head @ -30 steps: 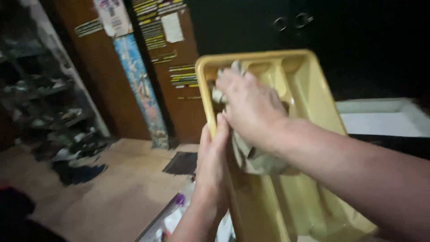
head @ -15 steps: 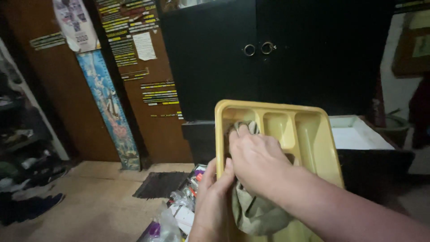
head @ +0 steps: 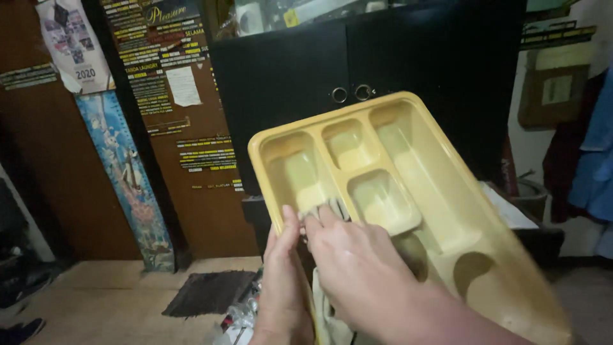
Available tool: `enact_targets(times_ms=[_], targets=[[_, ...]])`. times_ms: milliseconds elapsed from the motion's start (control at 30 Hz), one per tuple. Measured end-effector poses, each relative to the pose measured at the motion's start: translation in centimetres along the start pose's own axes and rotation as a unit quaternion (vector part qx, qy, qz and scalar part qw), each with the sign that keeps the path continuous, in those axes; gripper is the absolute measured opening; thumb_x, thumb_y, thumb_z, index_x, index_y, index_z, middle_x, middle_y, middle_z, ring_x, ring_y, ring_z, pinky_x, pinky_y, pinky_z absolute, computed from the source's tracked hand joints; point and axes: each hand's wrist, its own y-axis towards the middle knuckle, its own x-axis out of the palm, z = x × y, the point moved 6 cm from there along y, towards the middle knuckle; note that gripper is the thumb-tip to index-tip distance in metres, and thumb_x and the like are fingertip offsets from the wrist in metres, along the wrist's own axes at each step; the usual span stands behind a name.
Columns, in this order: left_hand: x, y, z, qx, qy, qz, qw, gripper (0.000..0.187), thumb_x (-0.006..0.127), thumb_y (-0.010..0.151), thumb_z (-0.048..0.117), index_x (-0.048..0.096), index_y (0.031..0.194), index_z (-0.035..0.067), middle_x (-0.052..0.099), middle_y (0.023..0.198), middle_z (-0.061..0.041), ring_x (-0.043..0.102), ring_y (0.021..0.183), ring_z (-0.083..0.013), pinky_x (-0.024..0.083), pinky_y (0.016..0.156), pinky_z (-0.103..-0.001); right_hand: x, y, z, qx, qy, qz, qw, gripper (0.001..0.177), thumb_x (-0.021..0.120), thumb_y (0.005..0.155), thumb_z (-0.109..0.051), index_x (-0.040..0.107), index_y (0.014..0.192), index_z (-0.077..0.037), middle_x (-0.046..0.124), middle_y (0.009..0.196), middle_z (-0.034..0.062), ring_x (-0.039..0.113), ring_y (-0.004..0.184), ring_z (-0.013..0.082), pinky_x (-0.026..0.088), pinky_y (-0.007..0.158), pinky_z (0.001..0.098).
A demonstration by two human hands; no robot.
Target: Wiping down the inside of a desk drawer and a plastic organizer tray.
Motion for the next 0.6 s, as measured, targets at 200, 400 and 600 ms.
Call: enact_targets(times_ms=[200, 400, 600], targets=[[-1.6, 2.6, -1.2, 0.035, -0.02, -0.078, 0.996, 0.043, 0.052, 0.096, 0.04, 0.061, 0.128, 0.012, 0.07, 0.105, -0.006, 0.066, 0.095, -0.0175, 0.053, 0.082, -0.036, -1.4, 1.5, 2.0, 0.144, 0.137, -0.01, 0.98, 0.025, 0.058, 0.098, -0.012, 0.072, 0.118, -0.013, 0.077, 0.101, 0.018, 0.075, 0.097, 0.0312, 0.06, 0.088, 0.0388], [0.0, 0.7, -0.4, 0.049, -0.036, -0.036, 0.997, 0.048, 0.054, 0.096, 0.045, 0.059, 0.129, 0.011, 0.071, 0.103, -0.005, 0.068, 0.095, -0.0165, 0.054, 0.081, -0.034, -3.7, 4.5, 2.0, -0.034, 0.148, 0.273, 0.95, 0.045, 0.055, 0.083, -0.001, 0.065, 0.127, -0.007, 0.069, 0.127, 0.0148, 0.068, 0.109, 0.0334, 0.051, 0.096, 0.0457], [-2.0, 1.8, -0.9, 0.127, -0.04, -0.056, 0.99, 0.042, 0.057, 0.097, 0.034, 0.063, 0.127, 0.004, 0.071, 0.112, -0.006, 0.066, 0.101, -0.0122, 0.052, 0.088, -0.028, -0.5, 6.8, 1.5, -0.121, -0.036, 0.2, 0.972, 0.049, 0.071, 0.072, -0.022, 0.067, 0.119, -0.011, 0.064, 0.135, 0.0135, 0.061, 0.115, 0.0395, 0.051, 0.089, 0.0498]])
